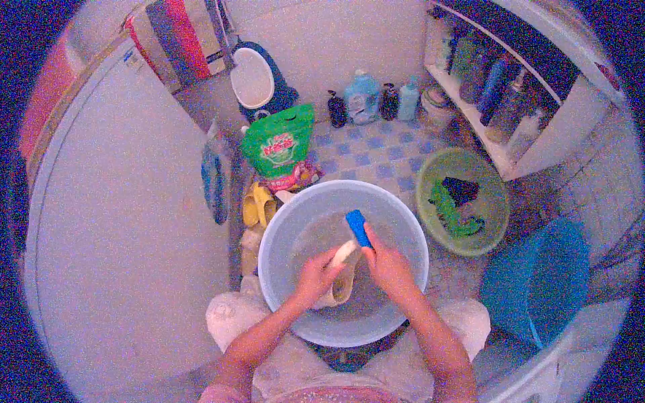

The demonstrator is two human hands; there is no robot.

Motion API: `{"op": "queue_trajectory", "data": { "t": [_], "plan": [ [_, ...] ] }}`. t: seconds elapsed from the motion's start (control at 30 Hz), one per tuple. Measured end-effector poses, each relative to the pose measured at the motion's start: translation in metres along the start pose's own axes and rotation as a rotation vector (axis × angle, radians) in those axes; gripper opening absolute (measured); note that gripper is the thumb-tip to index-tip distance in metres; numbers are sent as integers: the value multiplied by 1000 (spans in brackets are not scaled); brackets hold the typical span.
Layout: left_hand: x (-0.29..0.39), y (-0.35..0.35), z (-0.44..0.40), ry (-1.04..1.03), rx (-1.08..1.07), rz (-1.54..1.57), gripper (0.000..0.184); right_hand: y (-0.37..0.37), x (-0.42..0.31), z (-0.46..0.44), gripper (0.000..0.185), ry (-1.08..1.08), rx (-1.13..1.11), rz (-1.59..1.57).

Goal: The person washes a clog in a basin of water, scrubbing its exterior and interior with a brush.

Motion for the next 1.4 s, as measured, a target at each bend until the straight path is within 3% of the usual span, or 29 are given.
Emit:
{"op": "queue_trajectory", "data": {
  "t": [0.17, 0.4, 0.57, 0.63, 0.7, 0.77, 0.97, 1.2, 1.27, 1.3, 1.4],
  "plan": [
    [-12, 4, 7, 67, 77, -80, 43, -25, -8, 31, 58, 245, 39, -119],
    [5, 5, 0, -27, 87, -87, 42, -13, 9, 5, 56, 22, 14, -187],
    [-10, 14, 5, 169, 88, -73, 43, -41, -7, 35, 57, 308, 66, -69],
    [-17, 14, 6, 222, 67, -89, 44, -38, -16, 40, 57, 273, 11, -118],
    [-13, 10, 4, -5, 174, -72, 44, -31, -13, 30, 57, 235, -40, -175],
    [-1, 12, 1, 25, 114, -89, 43, -23, -2, 7, 58, 61, 12, -119],
    [-14, 14, 7, 18, 147, -110, 44, -41, -11, 30, 57, 238, 30, -165],
    [10, 14, -1, 24, 12, -143, 44, -23, 1, -3, 57, 50, 59, -149],
    [5, 14, 2, 36, 63, -131, 44, -32, 3, 4, 57, 258, 205, -142],
    [0, 15, 4, 52, 106, -117, 45, -33, -4, 13, 57, 263, 208, -136],
    [-11, 17, 5, 65, 67, -214, 45, -38, -22, 31, 57, 212, -9, -186]
  ]
}}
Point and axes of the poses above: each hand's wrist, its own z-axis away from the middle knuckle, its own y-axis out of the back of the hand, x = y × z, the point moved 3 cm from there along -z, towards the middle knuckle, and after that the axes turned 15 degrees about -y, right-handed, at the moved point
